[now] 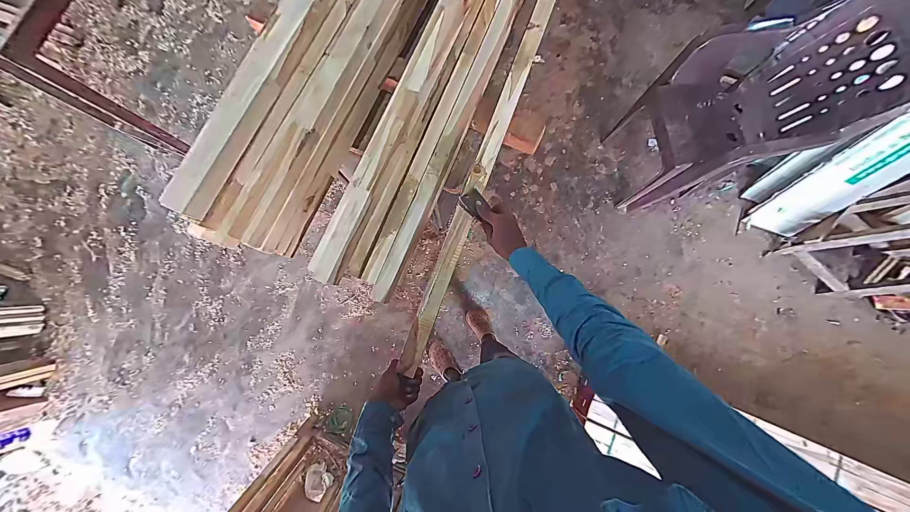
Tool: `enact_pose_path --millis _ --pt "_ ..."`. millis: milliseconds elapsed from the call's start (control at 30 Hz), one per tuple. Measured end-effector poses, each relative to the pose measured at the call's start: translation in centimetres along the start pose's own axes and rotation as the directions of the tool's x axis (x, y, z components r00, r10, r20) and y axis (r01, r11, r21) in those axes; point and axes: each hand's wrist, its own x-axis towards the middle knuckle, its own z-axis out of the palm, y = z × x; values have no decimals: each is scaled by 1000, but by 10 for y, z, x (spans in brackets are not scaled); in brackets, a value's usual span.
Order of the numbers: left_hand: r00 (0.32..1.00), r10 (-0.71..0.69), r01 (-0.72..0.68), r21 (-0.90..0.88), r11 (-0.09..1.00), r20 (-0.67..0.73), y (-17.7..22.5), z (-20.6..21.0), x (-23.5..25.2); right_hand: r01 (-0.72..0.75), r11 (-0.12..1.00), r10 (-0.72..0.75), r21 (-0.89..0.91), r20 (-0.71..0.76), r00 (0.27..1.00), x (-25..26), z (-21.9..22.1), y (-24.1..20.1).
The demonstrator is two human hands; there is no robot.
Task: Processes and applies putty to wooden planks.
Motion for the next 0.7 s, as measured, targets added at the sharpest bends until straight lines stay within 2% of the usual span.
enact_pose_path --millis 100,167,233,300,367,433,533,600,700 --pt "999 41 -39 33 999 -37 1 1 -4 -106 981 136 -164 181 974 -42 -9 -24" --pt "990 103 -97 69 993 -95 0 9 -4 -146 966 192 -213 216 957 -50 -36 -45" --pt "973 148 -132 98 986 -178 -9 14 -8 -165 970 197 -177 180 964 -32 -59 -52" --pt "950 179 -153 119 981 -257 -15 19 -9 -169 974 191 -151 140 972 7 -73 -46" --pt "939 203 -171 136 976 -277 -17 20 -7 -238 963 257 -125 168 952 34 -80 -50" --pt "942 210 -177 141 974 -263 -14 19 -5 -297 950 311 -99 191 931 32 -77 -64" --pt "947 187 -164 106 981 -261 -15 17 -7 -307 945 327 -116 268 906 -14 -50 -89" --pt "955 170 -153 86 984 -243 -12 18 -9 -258 958 286 -124 334 898 -55 -32 -103" --pt "970 129 -110 101 989 -204 -7 19 -12 -188 973 229 -132 478 848 -114 -25 -121"
